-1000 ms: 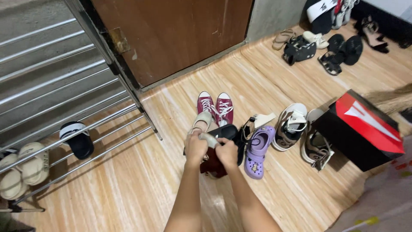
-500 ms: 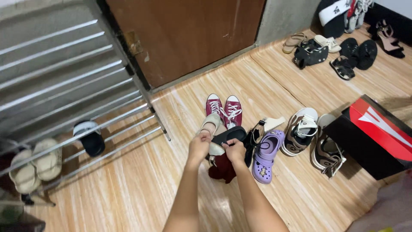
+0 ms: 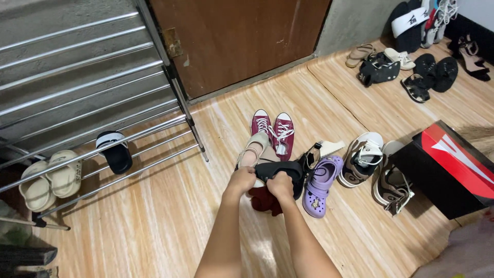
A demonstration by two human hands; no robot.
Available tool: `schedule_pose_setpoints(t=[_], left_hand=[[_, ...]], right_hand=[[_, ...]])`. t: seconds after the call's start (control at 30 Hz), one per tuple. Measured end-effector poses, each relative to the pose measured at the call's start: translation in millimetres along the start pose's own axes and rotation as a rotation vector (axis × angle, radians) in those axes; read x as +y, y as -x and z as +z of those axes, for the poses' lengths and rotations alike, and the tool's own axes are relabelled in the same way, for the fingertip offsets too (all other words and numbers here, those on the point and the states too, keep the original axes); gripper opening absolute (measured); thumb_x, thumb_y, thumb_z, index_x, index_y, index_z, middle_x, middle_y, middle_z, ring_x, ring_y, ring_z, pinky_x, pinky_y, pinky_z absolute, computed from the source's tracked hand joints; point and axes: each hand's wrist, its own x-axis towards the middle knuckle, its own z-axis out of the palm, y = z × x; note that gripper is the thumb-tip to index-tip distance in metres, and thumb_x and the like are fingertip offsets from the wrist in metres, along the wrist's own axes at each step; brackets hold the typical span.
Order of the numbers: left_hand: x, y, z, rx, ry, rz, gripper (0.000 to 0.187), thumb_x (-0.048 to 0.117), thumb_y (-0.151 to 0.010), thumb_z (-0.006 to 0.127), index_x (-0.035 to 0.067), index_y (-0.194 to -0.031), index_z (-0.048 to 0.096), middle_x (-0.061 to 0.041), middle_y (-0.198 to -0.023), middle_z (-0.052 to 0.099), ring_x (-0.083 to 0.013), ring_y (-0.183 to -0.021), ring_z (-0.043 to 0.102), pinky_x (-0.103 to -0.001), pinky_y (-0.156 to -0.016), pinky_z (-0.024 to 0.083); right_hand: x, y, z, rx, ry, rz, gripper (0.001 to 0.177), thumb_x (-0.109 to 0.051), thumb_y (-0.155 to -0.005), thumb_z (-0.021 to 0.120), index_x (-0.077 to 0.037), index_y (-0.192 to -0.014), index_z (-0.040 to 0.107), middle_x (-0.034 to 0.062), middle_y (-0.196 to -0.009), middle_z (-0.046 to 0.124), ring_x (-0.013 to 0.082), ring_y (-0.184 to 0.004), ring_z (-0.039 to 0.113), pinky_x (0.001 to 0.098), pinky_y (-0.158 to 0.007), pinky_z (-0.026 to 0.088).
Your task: Organize various shoes on a metal shoe rack.
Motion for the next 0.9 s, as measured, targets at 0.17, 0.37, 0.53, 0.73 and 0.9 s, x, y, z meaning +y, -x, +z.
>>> schedule_pose_setpoints(t=[0.17, 0.37, 0.53, 0.73, 0.9], left_hand=[[3, 17, -32, 0.14, 0.149, -0.053, 0.042, 0.019, -0.087, 0.059, 0.009, -0.126, 0.071, -0.02, -0.124, 0.071, -0.0325, -0.12, 0.066, -0.037, -0.102, 0.049], [-11, 16, -45, 0.206, 0.235, -0.114, 0.041, 0.017, -0.088, 0.059, 0.01, -0.127, 0.07, -0.018, -0.119, 0.074, -0.0305, -0.113, 0.07, -0.035, -0.099, 0.052], [3, 21, -49, 0.211, 0.317, -0.108, 0.041, 0.017, -0.09, 0.059, 0.009, -0.128, 0.07, -0.017, -0.12, 0.074, -0.0278, -0.115, 0.07, -0.034, -0.099, 0.05], [31, 30, -48, 0.155, 0.414, -0.02, 0.045, 0.014, -0.088, 0.06, 0.006, -0.132, 0.066, -0.018, -0.127, 0.071, -0.0262, -0.119, 0.068, -0.032, -0.102, 0.049], [26, 27, -41, 0.075, 0.311, -0.004, 0.042, 0.019, -0.093, 0.061, 0.008, -0.133, 0.067, -0.018, -0.127, 0.071, -0.026, -0.119, 0.067, -0.033, -0.102, 0.049]], right_hand=[[-27, 23, -18, 0.024, -0.042, -0.041, 0.036, -0.031, -0.086, 0.073, -0.005, -0.112, 0.075, 0.0229, -0.124, 0.07, 0.0406, -0.118, 0.067, 0.0474, -0.099, 0.054], [-16, 24, -38, 0.001, -0.03, -0.002, 0.046, -0.038, -0.087, 0.072, 0.0, -0.112, 0.077, 0.0288, -0.124, 0.069, 0.0434, -0.119, 0.066, 0.0481, -0.102, 0.051], [-32, 38, -37, 0.273, -0.168, -0.148, 0.061, -0.025, -0.08, 0.08, -0.005, -0.129, 0.05, 0.0246, -0.111, 0.07, 0.0455, -0.108, 0.067, 0.0517, -0.093, 0.052], [-28, 32, -33, 0.21, -0.255, -0.137, 0.065, -0.017, -0.082, 0.075, -0.016, -0.139, 0.043, 0.0183, -0.101, 0.075, 0.0388, -0.099, 0.072, 0.0502, -0.09, 0.054], [26, -7, -5, 0.293, -0.273, -0.139, 0.062, -0.015, -0.082, 0.074, -0.012, -0.14, 0.053, 0.0174, -0.095, 0.079, 0.0349, -0.095, 0.075, 0.0452, -0.091, 0.055]])
